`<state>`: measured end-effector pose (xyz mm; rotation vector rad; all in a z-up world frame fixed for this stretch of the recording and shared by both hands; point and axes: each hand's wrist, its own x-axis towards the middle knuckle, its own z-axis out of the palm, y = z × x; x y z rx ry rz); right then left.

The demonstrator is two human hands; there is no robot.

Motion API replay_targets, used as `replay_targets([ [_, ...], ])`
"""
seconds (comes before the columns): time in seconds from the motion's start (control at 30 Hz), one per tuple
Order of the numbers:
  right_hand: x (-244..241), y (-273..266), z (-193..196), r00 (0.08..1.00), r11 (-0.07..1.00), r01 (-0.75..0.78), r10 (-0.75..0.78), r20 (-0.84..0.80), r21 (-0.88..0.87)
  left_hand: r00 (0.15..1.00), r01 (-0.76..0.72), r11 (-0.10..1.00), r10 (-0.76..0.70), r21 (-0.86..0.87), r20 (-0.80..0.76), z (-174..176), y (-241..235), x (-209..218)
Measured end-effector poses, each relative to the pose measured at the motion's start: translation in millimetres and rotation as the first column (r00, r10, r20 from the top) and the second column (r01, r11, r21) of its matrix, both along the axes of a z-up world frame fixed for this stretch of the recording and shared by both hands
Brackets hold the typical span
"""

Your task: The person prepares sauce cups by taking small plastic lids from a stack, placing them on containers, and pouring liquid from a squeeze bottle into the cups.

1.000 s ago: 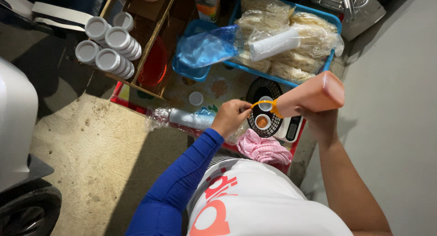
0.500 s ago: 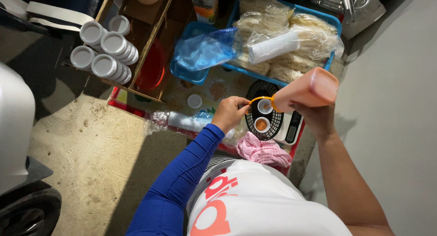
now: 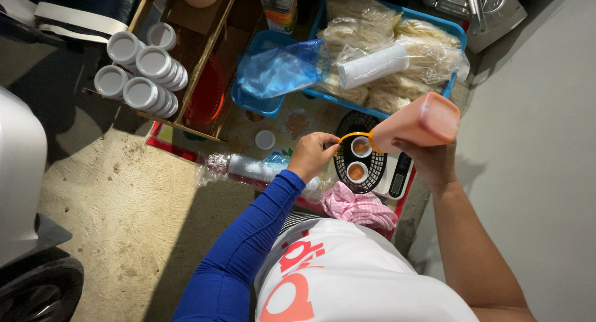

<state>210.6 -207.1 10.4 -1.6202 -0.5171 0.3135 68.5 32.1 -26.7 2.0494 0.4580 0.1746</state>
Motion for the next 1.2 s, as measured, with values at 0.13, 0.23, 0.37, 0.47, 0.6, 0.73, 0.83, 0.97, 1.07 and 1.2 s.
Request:
replay_targets([
  [0.13,0,0,1,1.0,1.0,-0.004,0.004,-0.01,-0.002,1.0,-0.003,1.0,0.003,-0.024,-0.009,-1,-1,-1],
  [0.23,0,1,0,1.0,1.0,0.004,-0.004,0.007,-0.006,1.0,0.0,1.0,0.0,-0.027,-0.006,-1,-1,-1],
  [0.37,-2,0,0,1.0,0.999,-0.002,0.003,-0.016,0.038,1.0,0.0,1.0,0.0,-0.018,0.004,-1,-1,-2],
  [0.47,-1,0,-1,0.999,0.999,0.003,-0.001,-0.041,0.04,1.0,-0.003,1.0,0.003,-0.021,0.005,0,-2,-3],
  [0.6,0,0,-4,1.0,0.999,0.026,-0.026,-0.003,-0.04,1.0,-0.005,0.998,0.005,-0.055,-0.008,-2,-2,-1],
  [0.73,0,-2,-3,1.0,1.0,0.024,-0.024,0.005,-0.009,1.0,0.01,0.999,-0.01,-0.037,0.004,0,-2,2],
  [0.83,0,-3,-5,1.0,0.995,0.0,0.001,-0.012,0.103,1.0,0.024,0.999,-0.024,-0.026,0.0,2,-2,6],
  [0.97,-1,-4,-12,0.998,0.976,0.005,0.01,-0.069,0.216,0.999,0.032,0.999,-0.033,-0.031,-0.019,2,-3,12],
  [1.07,1,-8,-17,0.999,0.989,0.035,-0.033,-0.015,0.144,0.999,0.045,0.999,-0.045,-0.031,-0.022,1,-4,14],
  [1.2,-1,-9,-22,0.997,0.985,0.042,-0.03,-0.077,0.168,0.996,0.044,0.999,-0.046,-0.033,-0.073,2,-4,15],
])
